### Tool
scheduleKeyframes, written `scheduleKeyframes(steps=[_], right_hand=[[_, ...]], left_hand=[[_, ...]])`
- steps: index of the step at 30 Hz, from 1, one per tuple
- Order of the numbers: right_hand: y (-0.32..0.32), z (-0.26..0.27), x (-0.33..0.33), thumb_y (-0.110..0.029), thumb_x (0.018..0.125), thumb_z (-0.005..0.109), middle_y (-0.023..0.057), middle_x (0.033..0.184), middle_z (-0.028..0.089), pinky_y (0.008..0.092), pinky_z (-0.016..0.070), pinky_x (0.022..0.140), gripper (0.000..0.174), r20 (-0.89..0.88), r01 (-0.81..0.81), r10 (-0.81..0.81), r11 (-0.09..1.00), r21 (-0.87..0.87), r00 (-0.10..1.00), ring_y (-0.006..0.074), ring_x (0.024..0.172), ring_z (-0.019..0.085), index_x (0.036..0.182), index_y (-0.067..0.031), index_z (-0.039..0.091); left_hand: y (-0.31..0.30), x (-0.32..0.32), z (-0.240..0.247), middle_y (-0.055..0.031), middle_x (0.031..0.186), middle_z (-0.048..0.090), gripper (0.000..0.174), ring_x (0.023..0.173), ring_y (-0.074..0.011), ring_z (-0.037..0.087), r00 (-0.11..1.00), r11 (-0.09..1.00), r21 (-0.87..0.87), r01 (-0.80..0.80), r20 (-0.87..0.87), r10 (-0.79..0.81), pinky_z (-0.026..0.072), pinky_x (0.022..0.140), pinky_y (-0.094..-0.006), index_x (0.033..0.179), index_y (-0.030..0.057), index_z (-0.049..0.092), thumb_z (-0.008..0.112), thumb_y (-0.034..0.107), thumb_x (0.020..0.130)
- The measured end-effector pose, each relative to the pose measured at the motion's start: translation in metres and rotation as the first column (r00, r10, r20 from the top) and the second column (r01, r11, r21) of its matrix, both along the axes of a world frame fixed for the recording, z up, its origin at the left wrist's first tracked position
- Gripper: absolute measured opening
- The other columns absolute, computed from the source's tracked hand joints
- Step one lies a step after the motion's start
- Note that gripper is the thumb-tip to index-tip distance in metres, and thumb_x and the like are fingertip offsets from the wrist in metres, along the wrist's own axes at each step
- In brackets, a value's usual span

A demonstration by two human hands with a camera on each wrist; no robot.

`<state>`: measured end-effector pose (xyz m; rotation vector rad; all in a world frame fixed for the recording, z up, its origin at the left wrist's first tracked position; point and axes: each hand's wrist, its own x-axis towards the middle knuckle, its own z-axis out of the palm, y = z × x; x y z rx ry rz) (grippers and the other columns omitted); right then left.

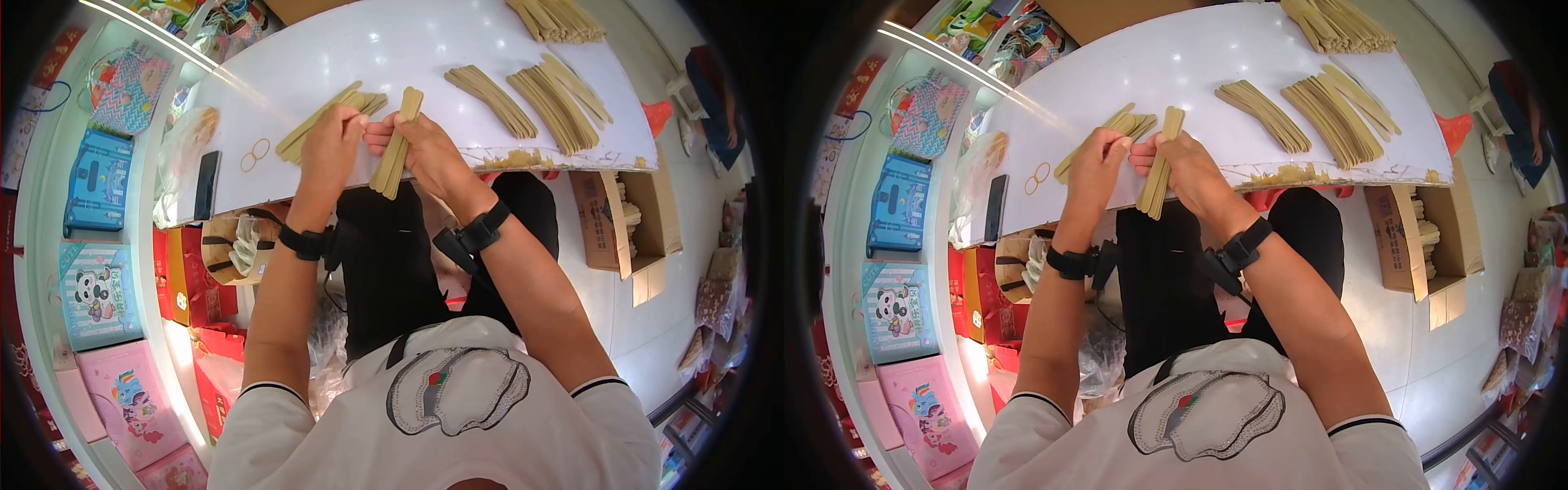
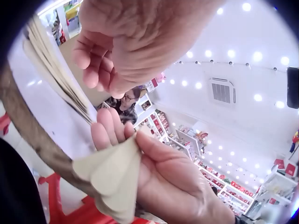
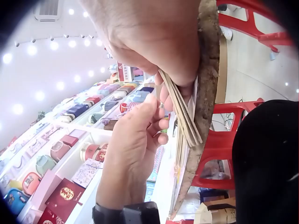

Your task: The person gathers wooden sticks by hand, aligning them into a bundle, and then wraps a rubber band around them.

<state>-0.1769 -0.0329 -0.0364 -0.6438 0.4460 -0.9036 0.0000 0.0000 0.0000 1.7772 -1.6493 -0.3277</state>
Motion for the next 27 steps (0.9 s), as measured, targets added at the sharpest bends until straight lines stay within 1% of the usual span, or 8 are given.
scheduleKeyframes(steps=[2, 5, 8, 11, 14, 17, 20, 27], right_hand=[[0.004, 0.009, 0.0, -0.018, 0.109, 0.046, 0.0219, 0.119, 0.062, 0.041, 0.0555, 0.1, 0.022, -0.015, 0.004, -0.004, 1.0, 0.001, 1.0, 0.0289, 0.11, 0.065, 0.115, 0.0028, 0.049], [0.002, 0.011, 0.005, -0.017, 0.109, 0.046, 0.022, 0.117, 0.063, 0.0415, 0.0558, 0.1, 0.021, -0.032, 0.009, -0.009, 1.0, -0.003, 0.999, 0.0291, 0.109, 0.066, 0.115, 0.0029, 0.049], [0.002, 0.011, 0.003, -0.017, 0.109, 0.046, 0.0202, 0.115, 0.064, 0.0399, 0.0561, 0.1, 0.021, -0.03, 0.01, -0.009, 1.0, 0.005, 1.0, 0.0275, 0.108, 0.066, 0.116, 0.0033, 0.049], [0.007, 0.015, 0.009, -0.017, 0.109, 0.046, 0.0176, 0.113, 0.065, 0.0369, 0.0567, 0.097, 0.023, -0.177, 0.039, -0.051, 0.997, -0.066, 0.983, 0.0243, 0.105, 0.067, 0.118, 0.0036, 0.05], [0.013, 0.013, 0.01, -0.019, 0.109, 0.048, 0.0165, 0.115, 0.066, 0.0368, 0.0549, 0.102, 0.025, -0.253, 0.034, -0.085, 0.979, -0.2, 0.964, 0.0224, 0.107, 0.066, 0.123, 0.0016, 0.051], [0.012, 0.002, 0.014, -0.018, 0.109, 0.048, 0.012, 0.108, 0.067, 0.0337, 0.0558, 0.096, 0.024, -0.277, 0.061, -0.131, 0.967, -0.248, 0.952, 0.0193, 0.102, 0.067, 0.124, 0.0, 0.052], [0.019, 0.006, 0.013, -0.019, 0.109, 0.049, 0.009, 0.1, 0.067, 0.0315, 0.0553, 0.088, 0.023, -0.416, 0.047, -0.209, 0.929, -0.367, 0.885, 0.0168, 0.097, 0.066, 0.122, -0.0015, 0.054], [0.027, 0.007, 0.015, -0.02, 0.108, 0.051, 0.0064, 0.092, 0.063, 0.0304, 0.0524, 0.084, 0.021, -0.412, 0.062, -0.315, 0.85, -0.523, 0.855, 0.0143, 0.088, 0.063, 0.118, -0.0022, 0.055]], left_hand=[[-0.003, 0.019, 0.006, -0.0131, 0.105, 0.069, 0.025, 0.094, -0.0289, 0.068, 0.986, 0.993, -0.11, -0.044, 0.154, 0.061, 0.0541, 0.082, -0.0415, 0.107, 0.0062, 0.068, 0.068, 0.028, 0.095], [-0.009, 0.043, 0.002, -0.0118, 0.098, 0.068, 0.023, 0.093, -0.0309, 0.066, 0.892, 0.991, -0.109, -0.071, 0.438, 0.112, 0.0535, 0.08, -0.042, 0.105, 0.0064, 0.068, 0.069, 0.026, 0.093], [-0.007, 0.046, -0.003, -0.0112, 0.096, 0.067, 0.022, 0.093, -0.0314, 0.065, 0.864, 0.995, -0.096, -0.025, 0.499, 0.07, 0.0531, 0.079, -0.042, 0.104, 0.0066, 0.068, 0.069, 0.024, 0.091], [-0.007, 0.046, -0.006, -0.0107, 0.096, 0.067, 0.022, 0.094, -0.0309, 0.064, 0.858, 0.994, -0.109, -0.002, 0.51, 0.058, 0.0527, 0.078, -0.042, 0.103, 0.007, 0.067, 0.069, 0.024, 0.089], [-0.005, 0.044, -0.007, -0.0086, 0.098, 0.067, 0.02, 0.096, -0.031, 0.064, 0.897, 0.995, -0.085, -0.044, 0.436, 0.077, 0.0529, 0.08, -0.0432, 0.1, 0.0074, 0.067, 0.072, 0.022, 0.087], [-0.004, 0.046, -0.009, -0.0092, 0.097, 0.067, 0.022, 0.095, -0.0308, 0.064, 0.937, 0.997, -0.067, -0.048, 0.344, 0.069, 0.0522, 0.08, -0.0429, 0.102, 0.0076, 0.066, 0.072, 0.022, 0.087], [-0.002, 0.045, -0.009, -0.0109, 0.098, 0.067, 0.024, 0.096, -0.0317, 0.063, 0.94, 0.998, -0.052, -0.036, 0.336, 0.051, 0.0517, 0.081, -0.0432, 0.104, 0.0071, 0.065, 0.073, 0.022, 0.088], [0.0, 0.043, -0.006, -0.0155, 0.099, 0.067, 0.026, 0.09, -0.0347, 0.064, 0.937, 0.986, -0.167, -0.025, 0.34, 0.082, 0.0516, 0.079, -0.0435, 0.105, 0.0013, 0.062, 0.071, 0.02, 0.089]])
